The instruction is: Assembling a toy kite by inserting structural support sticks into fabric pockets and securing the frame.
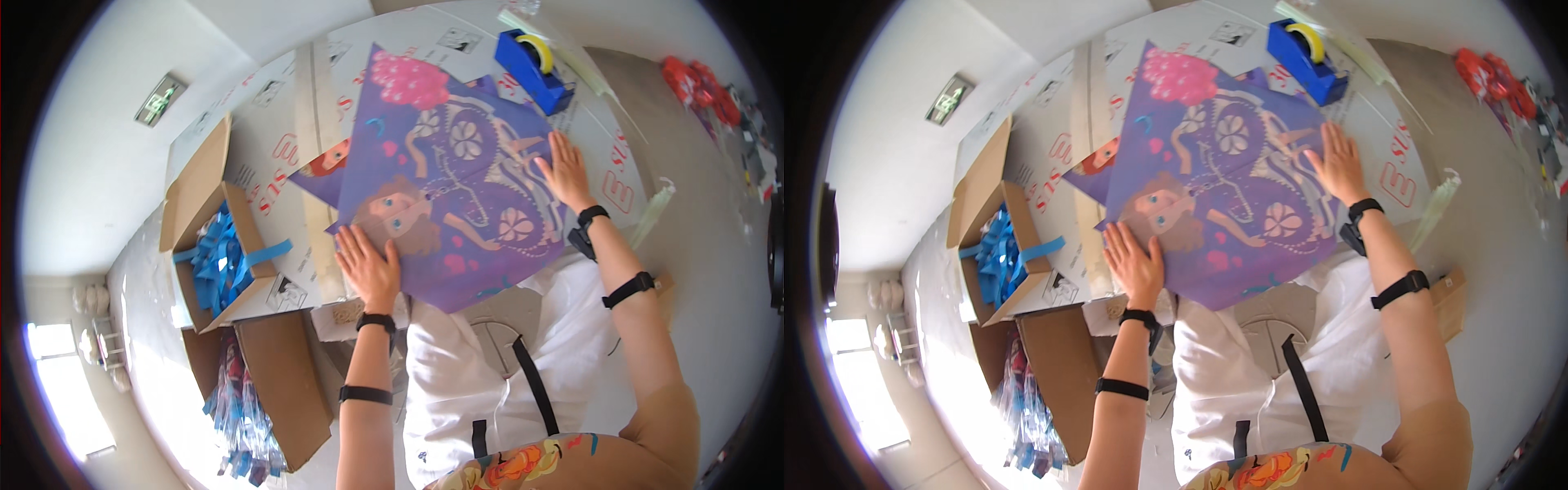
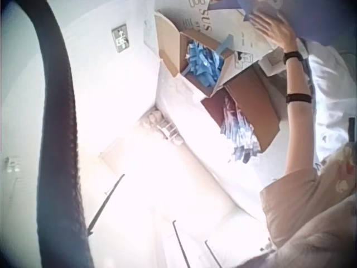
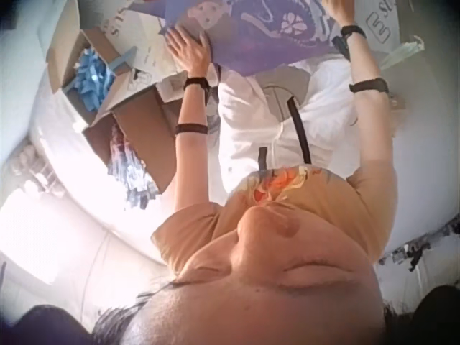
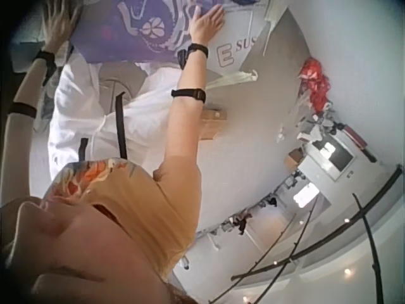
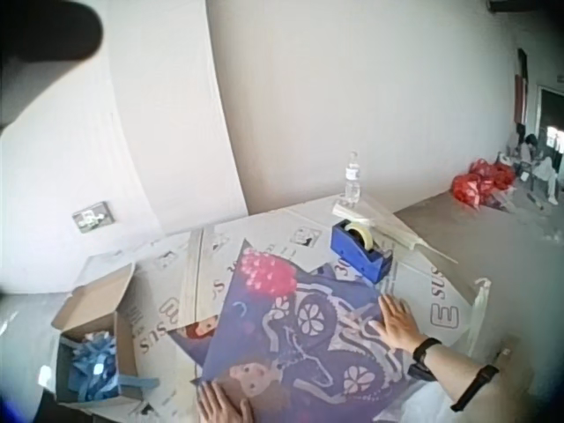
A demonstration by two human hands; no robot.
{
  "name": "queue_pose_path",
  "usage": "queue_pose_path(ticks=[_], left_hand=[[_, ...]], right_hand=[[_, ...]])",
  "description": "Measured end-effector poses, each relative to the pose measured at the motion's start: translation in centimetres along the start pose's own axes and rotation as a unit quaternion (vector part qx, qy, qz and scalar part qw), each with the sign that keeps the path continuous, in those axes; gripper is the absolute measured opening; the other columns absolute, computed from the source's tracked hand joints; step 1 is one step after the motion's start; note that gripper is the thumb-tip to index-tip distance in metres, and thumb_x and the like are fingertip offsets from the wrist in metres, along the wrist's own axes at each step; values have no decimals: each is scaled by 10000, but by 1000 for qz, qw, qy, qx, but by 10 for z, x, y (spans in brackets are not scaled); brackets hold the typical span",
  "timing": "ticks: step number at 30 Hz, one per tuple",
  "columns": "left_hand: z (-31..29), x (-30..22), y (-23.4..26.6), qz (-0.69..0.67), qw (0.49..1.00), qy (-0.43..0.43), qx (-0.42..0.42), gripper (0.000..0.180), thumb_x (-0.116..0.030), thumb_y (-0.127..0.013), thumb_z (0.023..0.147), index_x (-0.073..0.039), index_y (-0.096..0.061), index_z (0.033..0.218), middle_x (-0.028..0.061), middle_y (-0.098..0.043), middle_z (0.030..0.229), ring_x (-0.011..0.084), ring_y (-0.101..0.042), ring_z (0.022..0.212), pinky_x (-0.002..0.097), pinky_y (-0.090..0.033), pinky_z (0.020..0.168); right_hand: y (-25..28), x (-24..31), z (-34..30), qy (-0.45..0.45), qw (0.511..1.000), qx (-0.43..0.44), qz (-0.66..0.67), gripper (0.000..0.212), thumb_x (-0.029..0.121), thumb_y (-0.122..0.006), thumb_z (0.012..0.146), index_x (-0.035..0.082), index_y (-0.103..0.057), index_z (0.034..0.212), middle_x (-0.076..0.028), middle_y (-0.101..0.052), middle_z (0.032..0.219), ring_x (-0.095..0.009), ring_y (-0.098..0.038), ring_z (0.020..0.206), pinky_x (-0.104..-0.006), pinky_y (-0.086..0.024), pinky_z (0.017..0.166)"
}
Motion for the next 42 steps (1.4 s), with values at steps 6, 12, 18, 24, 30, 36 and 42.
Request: queue_pose_path(ticks=[6,12,18,24,30,36,42], left_hand=[[-1,-6,6,16,999,27,-11,713,-487,-469,931,-64,-309,1482,272,-213,1533,397,-165,1443,563,-109,1146],[-8,15,13,-11,998,36,-41,684,-441,-476,931,-49,-326,1472,244,-217,1542,370,-168,1450,553,-131,1149],[0,3,-5,-117,987,-106,-2,568,-258,-470,940,-21,-366,1446,141,-307,1537,289,-229,1447,446,-177,1171],[-1,6,2,-72,993,-91,-17,600,-313,-444,961,21,-331,1447,188,-305,1525,315,-243,1436,446,-193,1166],[3,-5,2,-35,995,-93,23,640,-335,-418,979,53,-259,1462,227,-246,1535,343,-200,1445,450,-171,1171],[17,-42,-1,116,985,19,125,619,-267,-435,951,56,-274,1454,226,-237,1540,348,-188,1448,446,-154,1178],[20,-162,-20,-131,963,-221,77,631,-300,-462,952,32,-286,1459,184,-244,1552,297,-197,1453,434,-152,1181]], right_hand=[[19,1,15,-7,989,150,2,744,525,-412,974,37,-215,1500,-141,-242,1558,-309,-232,1435,-467,-215,1150],[69,214,-58,179,944,53,272,672,157,-627,891,-13,-290,1447,-215,-327,1493,-389,-293,1390,-465,-269,1131],[45,315,-71,267,915,84,290,553,243,-509,958,-28,-358,1416,-195,-359,1483,-315,-309,1398,-444,-252,1147],[34,245,-47,256,949,59,174,640,392,-450,989,-9,-296,1463,-161,-324,1517,-284,-270,1424,-416,-208,1169],[14,92,-5,81,994,40,58,737,508,-403,983,-10,-240,1482,-178,-294,1529,-285,-253,1432,-431,-200,1165],[14,60,-5,33,998,8,46,794,567,-397,965,-51,-291,1453,-201,-313,1516,-300,-262,1428,-436,-200,1163],[19,65,-3,23,997,-17,76,788,542,-446,953,-70,-317,1433,-212,-331,1504,-307,-282,1420,-439,-207,1158]])
Point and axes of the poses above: each hand's wrist, its own z-axis towards the middle knuckle, its own y-axis out of the back of the hand, x = y × z, the point moved 3 cm from there along z, towards the middle knuckle
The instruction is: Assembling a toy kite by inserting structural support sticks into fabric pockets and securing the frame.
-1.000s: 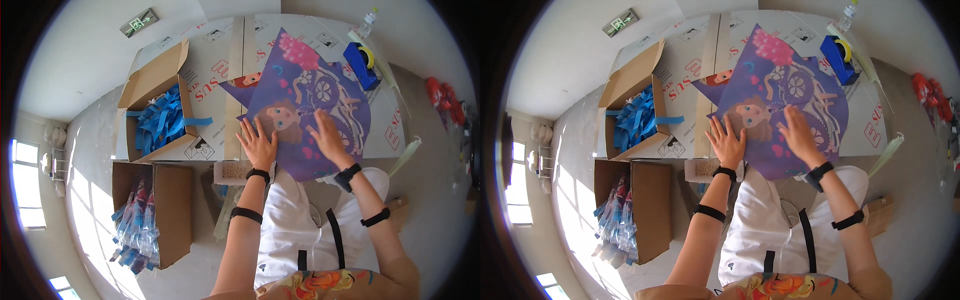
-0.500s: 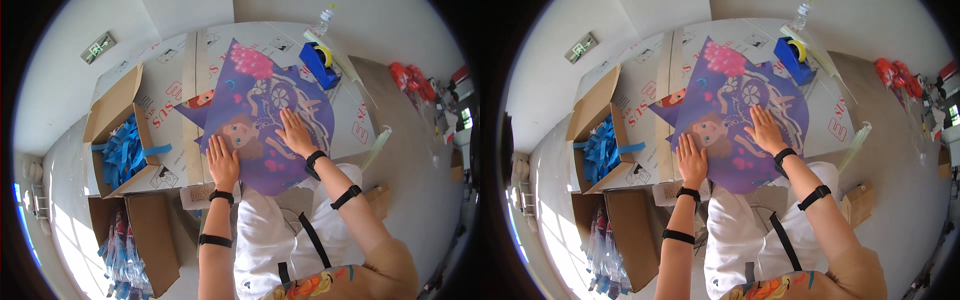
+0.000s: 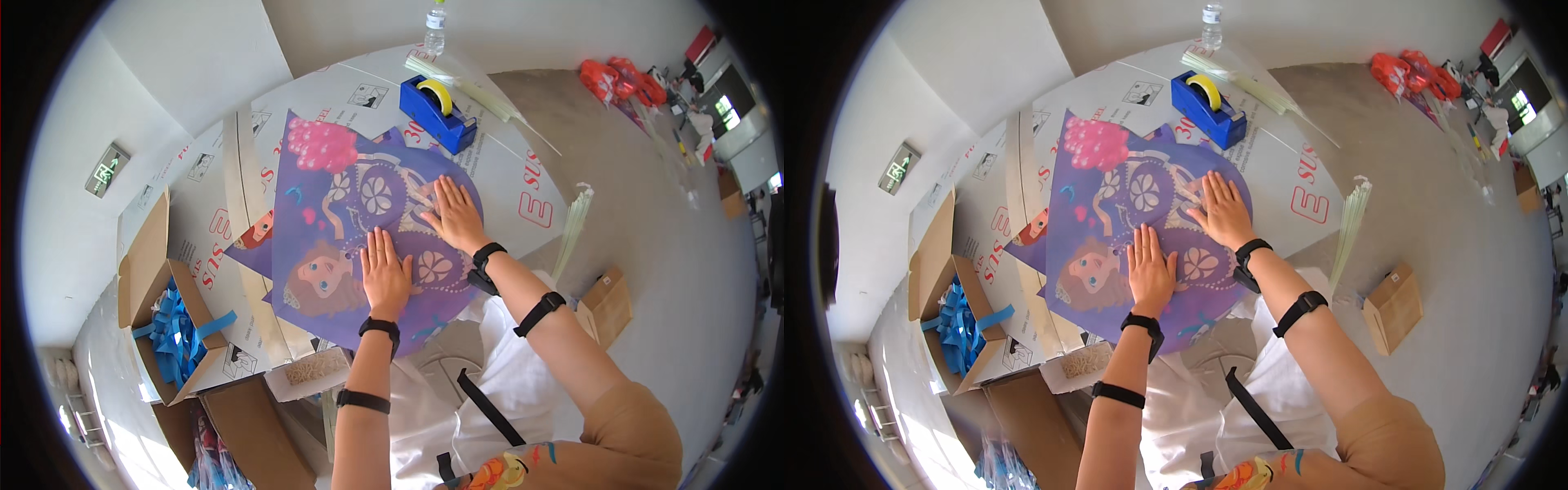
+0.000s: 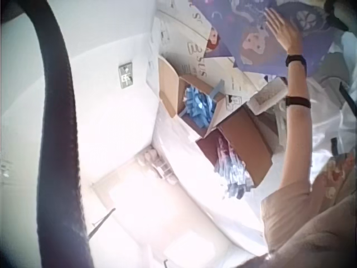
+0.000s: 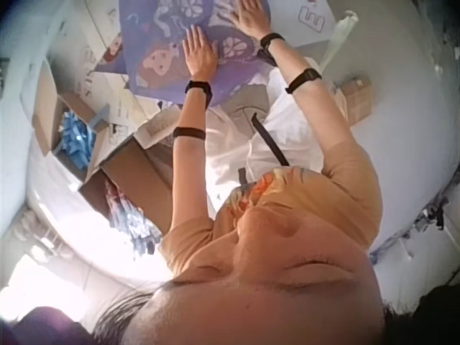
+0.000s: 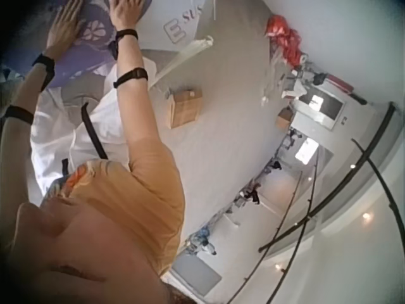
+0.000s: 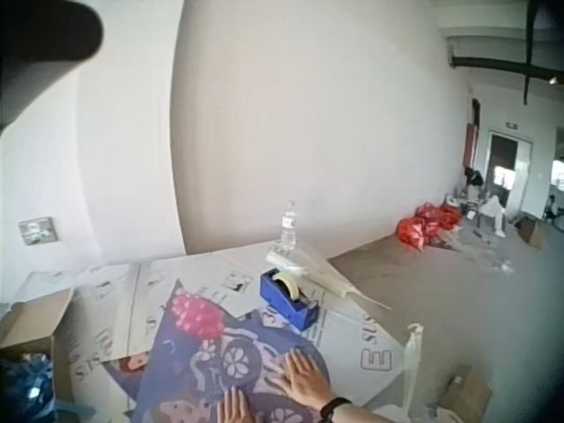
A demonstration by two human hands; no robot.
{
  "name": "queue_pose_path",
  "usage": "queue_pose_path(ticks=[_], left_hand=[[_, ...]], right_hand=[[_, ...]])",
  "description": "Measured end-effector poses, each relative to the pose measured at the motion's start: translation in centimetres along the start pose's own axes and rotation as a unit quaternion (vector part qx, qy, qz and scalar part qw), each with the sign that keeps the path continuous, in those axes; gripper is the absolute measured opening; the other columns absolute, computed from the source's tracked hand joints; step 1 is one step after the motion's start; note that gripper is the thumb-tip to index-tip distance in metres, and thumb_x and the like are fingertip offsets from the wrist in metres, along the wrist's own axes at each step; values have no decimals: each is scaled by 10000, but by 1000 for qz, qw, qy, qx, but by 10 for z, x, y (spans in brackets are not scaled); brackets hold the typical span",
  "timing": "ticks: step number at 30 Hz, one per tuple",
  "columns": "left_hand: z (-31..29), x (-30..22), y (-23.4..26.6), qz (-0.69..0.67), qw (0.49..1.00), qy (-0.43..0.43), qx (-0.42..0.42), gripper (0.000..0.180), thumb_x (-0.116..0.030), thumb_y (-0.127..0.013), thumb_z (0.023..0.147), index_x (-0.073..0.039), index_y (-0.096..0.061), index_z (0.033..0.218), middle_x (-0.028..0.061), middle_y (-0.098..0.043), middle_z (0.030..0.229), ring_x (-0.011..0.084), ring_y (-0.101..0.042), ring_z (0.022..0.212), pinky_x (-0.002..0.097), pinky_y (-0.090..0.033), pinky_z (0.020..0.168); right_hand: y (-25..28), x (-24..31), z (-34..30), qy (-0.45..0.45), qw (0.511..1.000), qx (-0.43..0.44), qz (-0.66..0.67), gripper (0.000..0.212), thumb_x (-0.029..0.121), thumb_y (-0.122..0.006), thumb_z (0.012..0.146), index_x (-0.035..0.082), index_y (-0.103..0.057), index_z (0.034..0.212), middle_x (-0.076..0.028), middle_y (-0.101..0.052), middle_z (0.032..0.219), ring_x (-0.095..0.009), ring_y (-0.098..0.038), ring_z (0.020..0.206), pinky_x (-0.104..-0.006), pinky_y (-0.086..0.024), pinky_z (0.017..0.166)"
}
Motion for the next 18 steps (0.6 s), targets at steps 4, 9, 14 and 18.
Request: queue_pose_path(ticks=[4,9,14,18], left_hand=[[-5,18,4,81,992,94,-18,655,-371,-449,972,26,-279,1464,184,-247,1550,301,-204,1450,420,-163,1179],[-72,120,35,106,981,157,-45,707,-397,-427,973,31,-203,1490,181,-226,1559,302,-183,1457,421,-152,1180],[-119,156,55,120,960,248,-50,708,-373,-457,961,44,-217,1479,198,-224,1554,305,-180,1456,418,-133,1184],[-115,155,62,83,965,238,-67,731,-406,-490,934,29,-254,1472,180,-245,1551,299,-187,1454,434,-156,1178]], right_hand=[[2,-9,-2,0,1000,-9,-1,810,550,-471,939,-76,-318,1430,-233,-333,1496,-316,-285,1417,-434,-211,1156],[-5,-18,-3,-53,998,7,-18,928,662,-424,905,-81,-285,1444,-233,-303,1511,-315,-256,1430,-426,-183,1165],[-11,-19,4,-122,992,4,-37,1047,732,-489,824,-106,-300,1422,-280,-304,1490,-375,-285,1397,-470,-203,1143],[-12,-36,9,-127,988,58,-66,1113,802,-423,802,-83,-248,1455,-245,-246,1531,-337,-194,1445,-468,-166,1156]])
Point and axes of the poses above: each hand's wrist, its own z-axis towards the middle knuckle, its own y-axis out of the back of the hand, x = y × z, the point moved 3 cm from there along z, towards the middle knuckle
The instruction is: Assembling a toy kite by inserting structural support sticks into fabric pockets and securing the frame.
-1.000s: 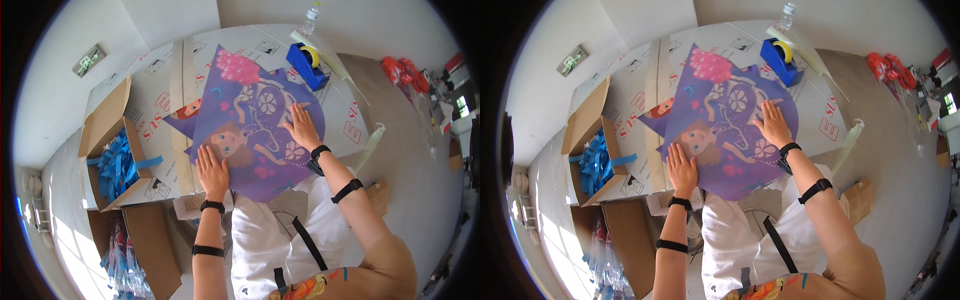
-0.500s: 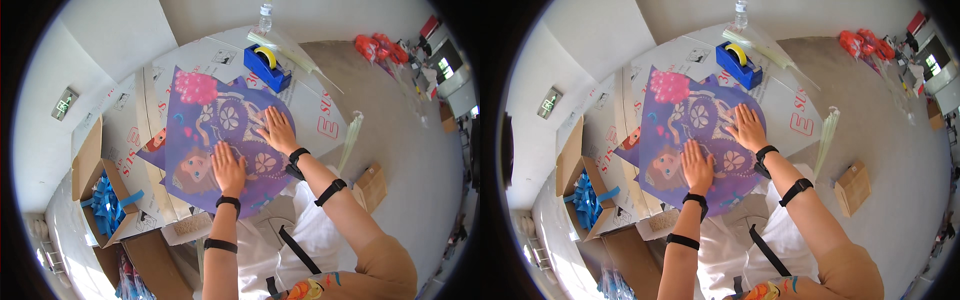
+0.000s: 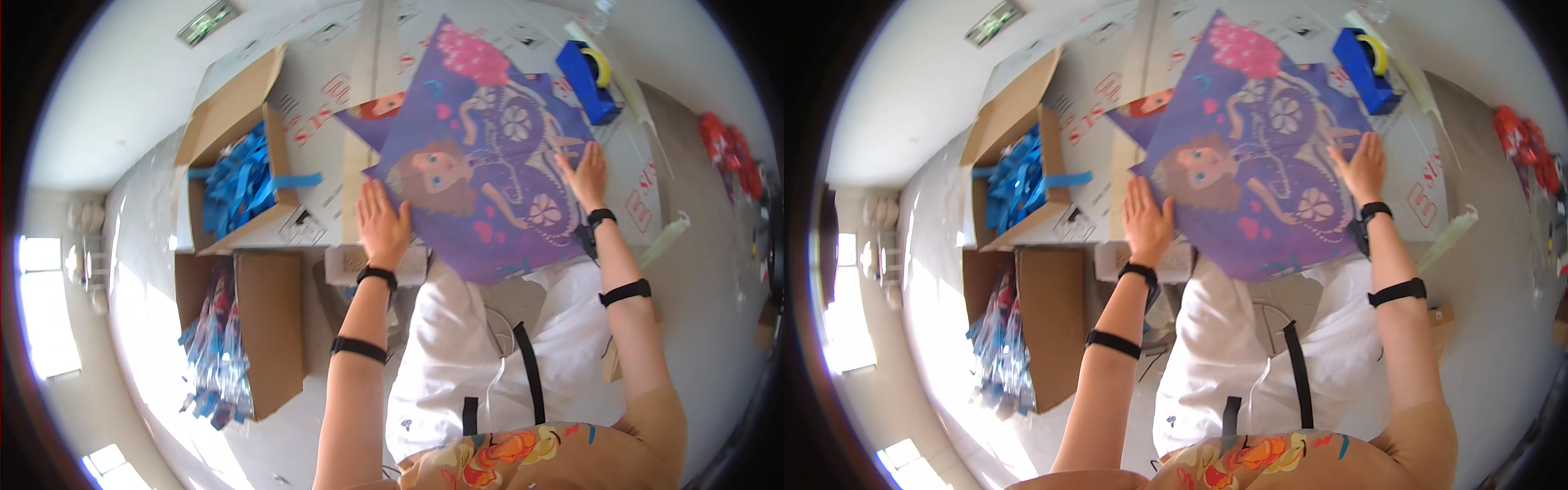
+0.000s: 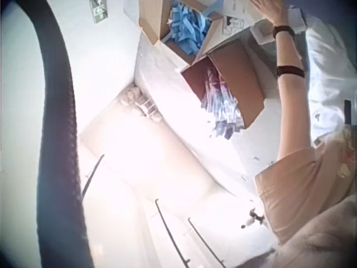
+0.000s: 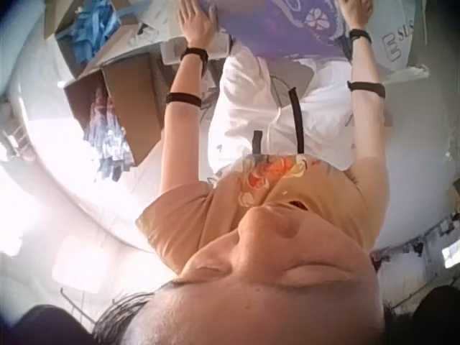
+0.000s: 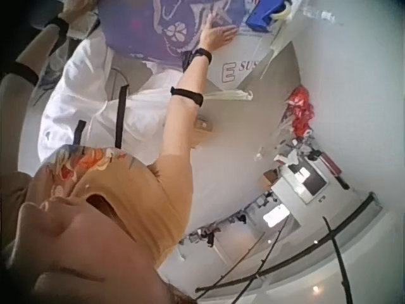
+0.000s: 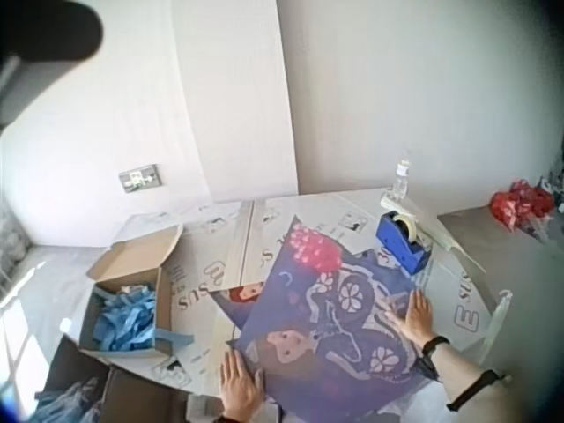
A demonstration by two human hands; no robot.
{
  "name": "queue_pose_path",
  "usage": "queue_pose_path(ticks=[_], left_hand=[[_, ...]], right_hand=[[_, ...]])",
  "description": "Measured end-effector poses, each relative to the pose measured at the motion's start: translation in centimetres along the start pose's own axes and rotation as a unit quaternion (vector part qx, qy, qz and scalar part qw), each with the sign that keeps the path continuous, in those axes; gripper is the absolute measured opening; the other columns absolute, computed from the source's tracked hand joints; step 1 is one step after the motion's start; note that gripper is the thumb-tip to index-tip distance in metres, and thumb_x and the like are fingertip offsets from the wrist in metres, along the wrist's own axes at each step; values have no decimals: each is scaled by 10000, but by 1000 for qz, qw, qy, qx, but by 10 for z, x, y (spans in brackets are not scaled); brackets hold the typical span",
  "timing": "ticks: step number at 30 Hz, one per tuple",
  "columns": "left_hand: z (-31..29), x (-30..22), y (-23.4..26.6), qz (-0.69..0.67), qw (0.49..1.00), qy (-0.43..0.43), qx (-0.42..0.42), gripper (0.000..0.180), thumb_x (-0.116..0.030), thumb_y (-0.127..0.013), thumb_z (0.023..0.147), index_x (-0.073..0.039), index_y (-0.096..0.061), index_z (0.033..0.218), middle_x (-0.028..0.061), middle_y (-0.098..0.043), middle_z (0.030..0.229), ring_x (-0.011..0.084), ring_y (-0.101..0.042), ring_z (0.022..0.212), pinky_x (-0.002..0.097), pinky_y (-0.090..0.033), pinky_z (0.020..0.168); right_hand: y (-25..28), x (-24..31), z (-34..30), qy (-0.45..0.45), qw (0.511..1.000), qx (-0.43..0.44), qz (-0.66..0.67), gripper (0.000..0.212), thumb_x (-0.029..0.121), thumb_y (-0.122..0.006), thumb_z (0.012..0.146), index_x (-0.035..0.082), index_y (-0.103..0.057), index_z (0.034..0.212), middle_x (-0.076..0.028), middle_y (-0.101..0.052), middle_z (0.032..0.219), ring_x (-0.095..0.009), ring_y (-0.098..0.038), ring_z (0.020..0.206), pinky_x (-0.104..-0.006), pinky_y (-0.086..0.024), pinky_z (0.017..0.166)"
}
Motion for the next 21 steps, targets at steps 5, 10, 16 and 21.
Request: queue_pose_path(ticks=[5,10,16,21], left_hand=[[21,40,44,-205,972,80,80,664,-429,-471,960,17,-349,1437,206,-368,1483,343,-376,1357,446,-301,1107],[-53,116,96,-500,828,171,-189,332,-111,-517,967,14,-507,1274,161,-641,1116,212,-643,958,313,-500,841],[-342,283,26,-44,914,395,76,366,-169,-622,833,-40,-605,1175,187,-646,1130,372,-592,1071,464,-471,912],[-438,293,-16,-37,843,499,198,486,-190,-699,781,-7,-584,1216,195,-583,1256,387,-519,1193,459,-420,1010]], right_hand=[[7,-22,26,-65,940,191,276,1082,736,-535,800,-29,-207,1491,-232,-208,1548,-350,-210,1438,-445,-224,1149],[88,-59,3,22,948,-17,317,545,365,-617,929,54,-470,1351,-162,-510,1337,-246,-525,1179,-343,-415,985],[145,0,-217,124,917,33,377,196,13,-638,903,60,-448,891,54,-357,684,-11,-324,594,-194,-259,509],[169,-58,-345,-35,919,68,388,155,26,-620,917,56,-470,900,47,-412,762,-12,-370,648,-173,-303,556]])
Point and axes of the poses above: each hand's wrist, its own z-axis towards the middle knuckle, its own y-axis out of the back of the hand, x = y × z, the point moved 3 cm from there along z, towards the middle knuckle
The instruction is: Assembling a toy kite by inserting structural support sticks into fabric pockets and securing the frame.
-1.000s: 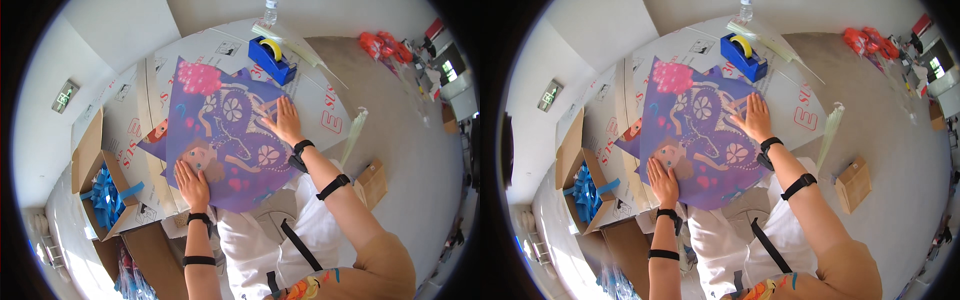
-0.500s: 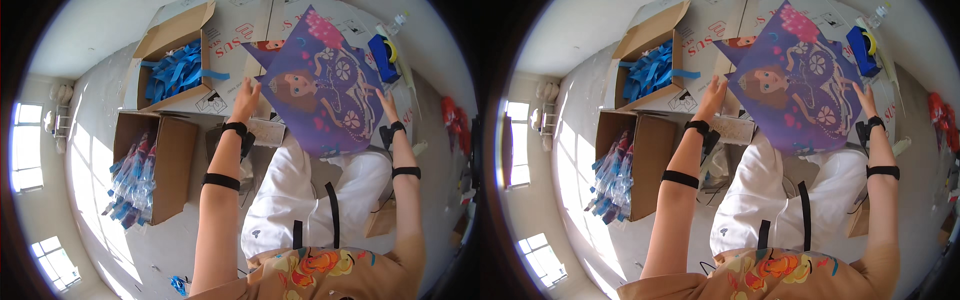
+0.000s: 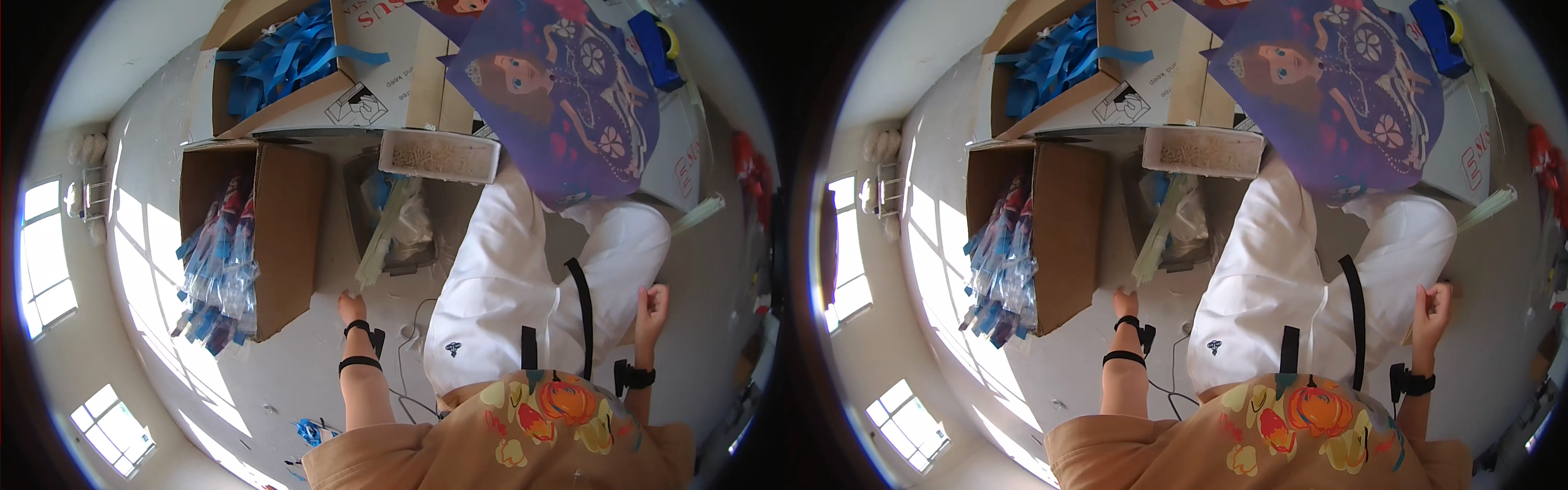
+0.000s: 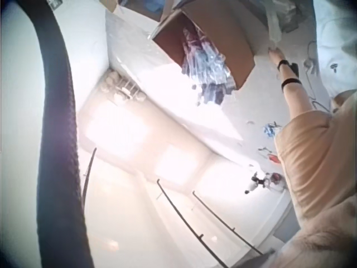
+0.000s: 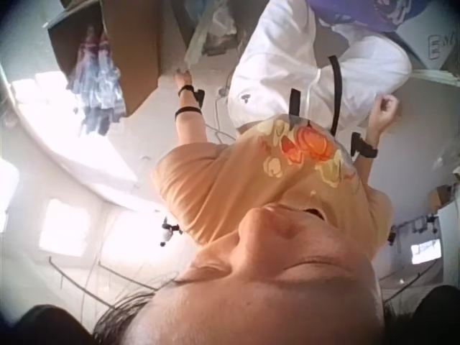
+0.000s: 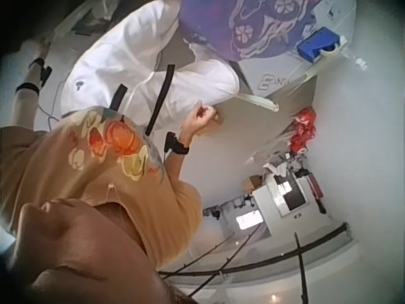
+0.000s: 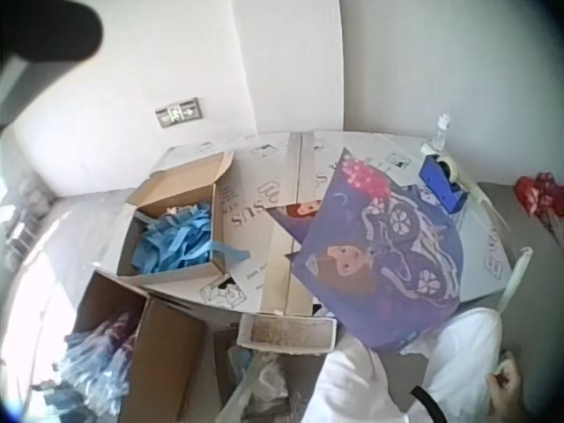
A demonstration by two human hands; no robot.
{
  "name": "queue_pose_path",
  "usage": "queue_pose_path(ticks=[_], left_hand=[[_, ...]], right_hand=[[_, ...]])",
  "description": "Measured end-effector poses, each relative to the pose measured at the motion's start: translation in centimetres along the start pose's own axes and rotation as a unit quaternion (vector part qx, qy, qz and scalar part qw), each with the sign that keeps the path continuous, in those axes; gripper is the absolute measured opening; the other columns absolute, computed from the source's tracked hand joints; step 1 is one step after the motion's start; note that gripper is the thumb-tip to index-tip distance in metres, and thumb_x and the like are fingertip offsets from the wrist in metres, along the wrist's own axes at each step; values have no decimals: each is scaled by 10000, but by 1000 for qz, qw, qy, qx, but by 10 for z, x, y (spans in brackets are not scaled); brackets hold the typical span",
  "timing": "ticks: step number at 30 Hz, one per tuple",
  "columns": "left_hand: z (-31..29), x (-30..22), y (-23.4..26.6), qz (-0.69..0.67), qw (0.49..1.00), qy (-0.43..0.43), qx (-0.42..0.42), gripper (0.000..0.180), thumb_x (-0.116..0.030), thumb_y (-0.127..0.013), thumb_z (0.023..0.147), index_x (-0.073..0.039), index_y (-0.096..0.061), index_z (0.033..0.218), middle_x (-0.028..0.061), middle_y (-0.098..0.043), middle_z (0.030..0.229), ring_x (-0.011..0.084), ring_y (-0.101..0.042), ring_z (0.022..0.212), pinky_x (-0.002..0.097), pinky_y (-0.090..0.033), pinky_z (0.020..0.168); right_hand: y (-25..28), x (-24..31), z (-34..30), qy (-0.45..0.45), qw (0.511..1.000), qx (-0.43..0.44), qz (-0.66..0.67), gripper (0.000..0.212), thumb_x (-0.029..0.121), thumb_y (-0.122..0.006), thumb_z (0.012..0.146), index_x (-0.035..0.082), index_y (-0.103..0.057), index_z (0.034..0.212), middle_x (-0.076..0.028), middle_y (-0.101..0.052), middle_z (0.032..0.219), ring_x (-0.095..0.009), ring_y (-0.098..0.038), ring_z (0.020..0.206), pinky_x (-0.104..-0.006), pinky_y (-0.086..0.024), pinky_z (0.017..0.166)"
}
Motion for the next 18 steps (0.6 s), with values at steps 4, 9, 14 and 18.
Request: queue_pose_path(ticks=[4,9,14,18], left_hand=[[26,10,-27,-1,998,-70,1,511,-169,-697,786,16,-564,1244,230,-565,1270,395,-505,1211,461,-405,1032],[65,-6,-35,79,993,-85,15,370,-166,-658,820,41,-634,1126,277,-596,1195,410,-577,1109,461,-478,937],[58,-36,-41,134,987,-62,59,232,-185,-612,833,30,-699,849,267,-667,909,432,-649,873,485,-532,740],[66,-16,-28,126,988,-83,23,206,-151,-593,814,21,-702,849,262,-673,880,429,-656,846,489,-536,720]], right_hand=[[-8,33,-33,-22,999,-39,-24,130,27,-602,922,32,-542,1038,31,-521,837,-39,-457,710,-184,-384,613],[-39,80,-26,13,993,63,-104,230,4,-613,886,9,-564,1111,-23,-608,859,-86,-529,714,-228,-423,612],[-57,114,-29,83,981,135,-113,265,-9,-618,863,2,-566,1123,-85,-648,828,-150,-563,647,-254,-433,587],[-69,119,-28,89,979,155,-93,271,-3,-625,863,2,-565,1128,-87,-650,825,-162,-576,643,-261,-435,576]])
Point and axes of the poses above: each hand's wrist, its own z-axis towards the middle knuckle, its own y-axis out of the back of the hand, x = y × z, the point moved 3 cm from there along z, towards the middle knuckle
